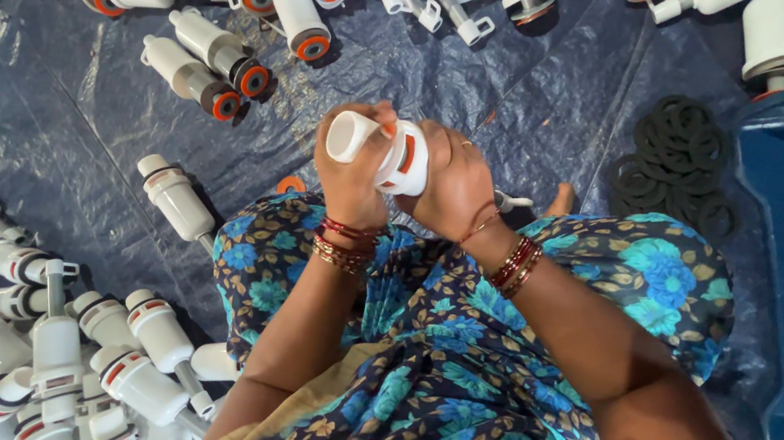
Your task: The person sits on a tarp and repeatedly assembles white cylindrical plastic components by inserting a black rubber ring into a groove and screwing two halves together. The person handles the parts one at a time, occasionally placing finished units aside.
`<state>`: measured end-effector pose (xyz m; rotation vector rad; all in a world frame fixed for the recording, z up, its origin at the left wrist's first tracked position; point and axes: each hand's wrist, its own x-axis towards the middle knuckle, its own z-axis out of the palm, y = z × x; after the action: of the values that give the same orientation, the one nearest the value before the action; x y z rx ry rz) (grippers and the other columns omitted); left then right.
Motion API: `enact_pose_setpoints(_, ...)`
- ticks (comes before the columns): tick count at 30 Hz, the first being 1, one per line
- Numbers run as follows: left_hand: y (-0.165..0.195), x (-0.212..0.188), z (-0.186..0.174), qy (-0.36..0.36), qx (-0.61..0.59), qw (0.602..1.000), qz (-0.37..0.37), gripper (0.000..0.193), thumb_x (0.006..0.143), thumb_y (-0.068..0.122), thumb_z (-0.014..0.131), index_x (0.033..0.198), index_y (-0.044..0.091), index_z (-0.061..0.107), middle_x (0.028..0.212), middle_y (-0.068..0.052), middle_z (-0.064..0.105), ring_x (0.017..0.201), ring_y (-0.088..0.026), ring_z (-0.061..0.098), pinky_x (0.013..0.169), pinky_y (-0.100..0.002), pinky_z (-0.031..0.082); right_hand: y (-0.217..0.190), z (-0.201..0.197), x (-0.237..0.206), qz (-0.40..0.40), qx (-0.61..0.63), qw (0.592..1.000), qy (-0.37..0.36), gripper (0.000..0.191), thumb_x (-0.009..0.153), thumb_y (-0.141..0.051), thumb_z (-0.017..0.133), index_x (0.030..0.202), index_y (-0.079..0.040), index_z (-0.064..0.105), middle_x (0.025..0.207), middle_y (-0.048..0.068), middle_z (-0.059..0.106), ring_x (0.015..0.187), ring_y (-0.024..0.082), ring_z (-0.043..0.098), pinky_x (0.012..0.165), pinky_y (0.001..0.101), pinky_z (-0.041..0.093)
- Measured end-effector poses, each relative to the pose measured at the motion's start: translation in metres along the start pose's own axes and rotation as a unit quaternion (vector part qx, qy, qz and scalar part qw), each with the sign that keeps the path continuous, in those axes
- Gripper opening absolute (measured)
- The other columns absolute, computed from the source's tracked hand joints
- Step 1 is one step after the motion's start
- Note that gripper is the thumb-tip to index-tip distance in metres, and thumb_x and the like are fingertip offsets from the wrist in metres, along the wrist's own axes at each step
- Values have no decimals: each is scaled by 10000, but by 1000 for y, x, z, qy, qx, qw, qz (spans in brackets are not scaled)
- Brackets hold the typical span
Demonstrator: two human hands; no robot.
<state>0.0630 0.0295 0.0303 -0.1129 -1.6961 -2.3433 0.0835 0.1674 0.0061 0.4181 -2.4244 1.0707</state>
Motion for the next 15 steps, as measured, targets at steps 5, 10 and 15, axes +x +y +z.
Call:
enact_pose_setpoints(5,24,-3,-1,-29,42,999,20,285,834,20,711,1087,34,579,988,-106,710,1104,-248,700,1068,-451,534,-13,-9,1,-11,81,997,-4,834,660,-274,929,1297,56,503,1110,253,662,969,447,669,843,492,557)
enact_pose_setpoints(10,54,-17,8,-86,95,987,97,286,822,19,690,1072,50,556,912,-99,691,974,-239,715,1073,-464,564,-24,-27,0,-68,113,991,9,771,709,-305,939,1254,40,517,1162,239,658,1028,441,674,906,492,554)
enact_pose_setpoints(15,94,-42,21,-139,122,970,157,303,865,7,733,1095,61,543,890,-90,671,909,-212,696,1015,-449,590,-37,-46,-2,-128,150,980,37,724,706,-261,915,1259,16,537,1188,200,653,1057,410,686,964,483,547)
